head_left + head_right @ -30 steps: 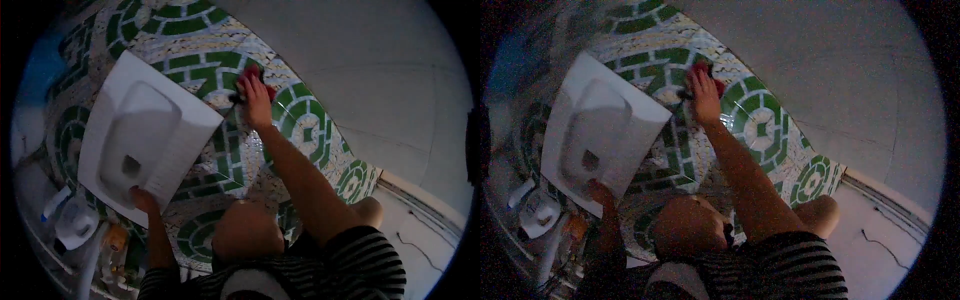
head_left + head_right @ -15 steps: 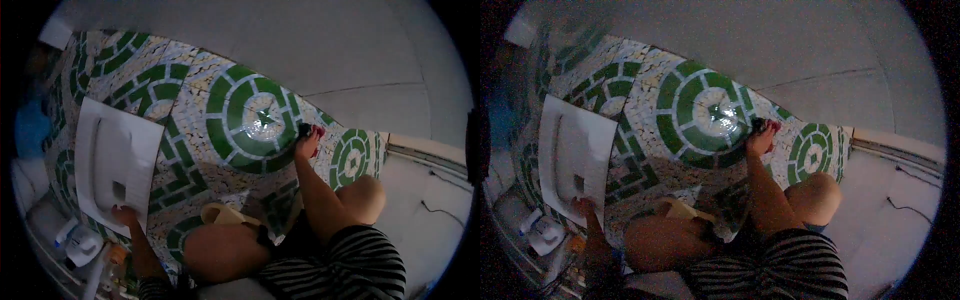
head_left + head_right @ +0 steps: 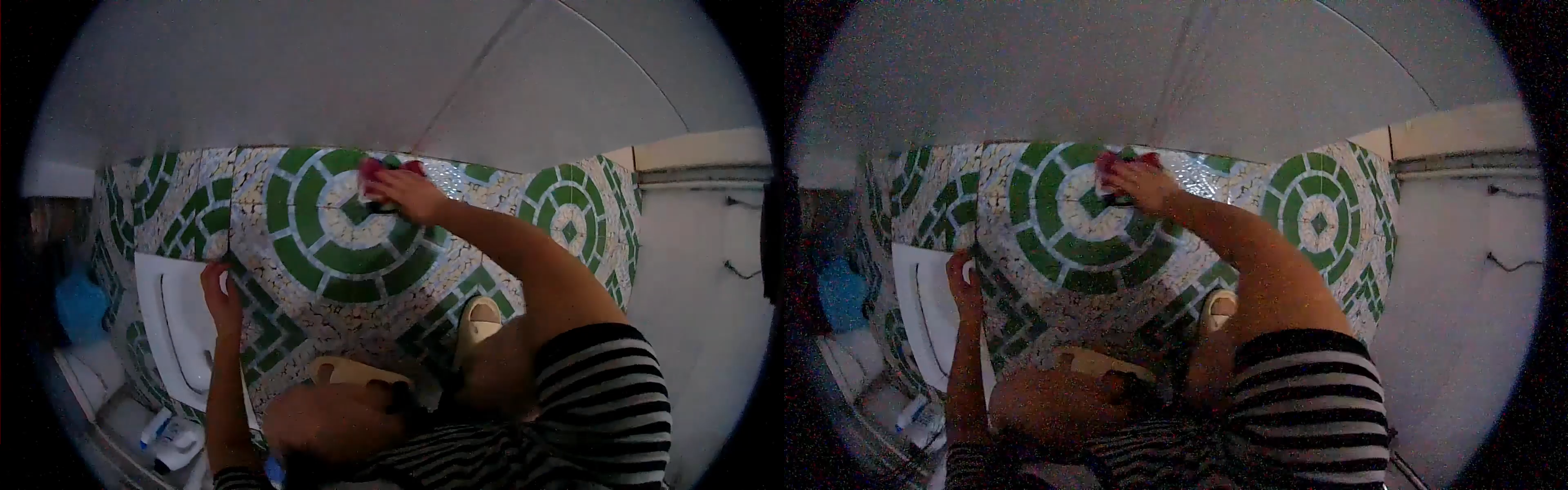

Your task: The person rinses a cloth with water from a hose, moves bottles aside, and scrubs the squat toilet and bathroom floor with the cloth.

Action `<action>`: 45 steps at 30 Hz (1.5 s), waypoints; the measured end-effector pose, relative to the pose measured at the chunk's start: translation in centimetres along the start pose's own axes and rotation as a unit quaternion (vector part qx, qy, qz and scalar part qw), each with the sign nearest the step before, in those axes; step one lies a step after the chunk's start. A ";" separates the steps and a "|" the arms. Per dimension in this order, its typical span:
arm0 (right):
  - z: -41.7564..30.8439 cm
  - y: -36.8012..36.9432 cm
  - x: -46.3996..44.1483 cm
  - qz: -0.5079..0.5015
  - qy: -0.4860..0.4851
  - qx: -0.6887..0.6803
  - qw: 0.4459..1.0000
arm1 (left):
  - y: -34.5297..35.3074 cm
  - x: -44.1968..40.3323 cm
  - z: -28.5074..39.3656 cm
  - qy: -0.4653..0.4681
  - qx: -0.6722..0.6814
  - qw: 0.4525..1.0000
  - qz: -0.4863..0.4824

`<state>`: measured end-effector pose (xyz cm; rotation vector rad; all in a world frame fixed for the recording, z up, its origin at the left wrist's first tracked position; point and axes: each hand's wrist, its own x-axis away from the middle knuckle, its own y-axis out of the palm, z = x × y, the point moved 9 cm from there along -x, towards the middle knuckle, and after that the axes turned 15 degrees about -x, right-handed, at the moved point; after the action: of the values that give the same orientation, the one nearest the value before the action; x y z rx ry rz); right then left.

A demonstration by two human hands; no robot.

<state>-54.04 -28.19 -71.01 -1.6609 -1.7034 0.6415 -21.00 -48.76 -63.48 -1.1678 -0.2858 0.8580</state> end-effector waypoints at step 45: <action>34.4 -14.0 44.2 0.577 0.382 0.037 0.721 | 18.1 5.2 17.6 0.174 -0.053 0.842 -0.509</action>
<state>-87.71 18.19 -77.85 -2.3487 0.0847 0.3847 -36.20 -30.66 -73.70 -1.0426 -0.5805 -0.3128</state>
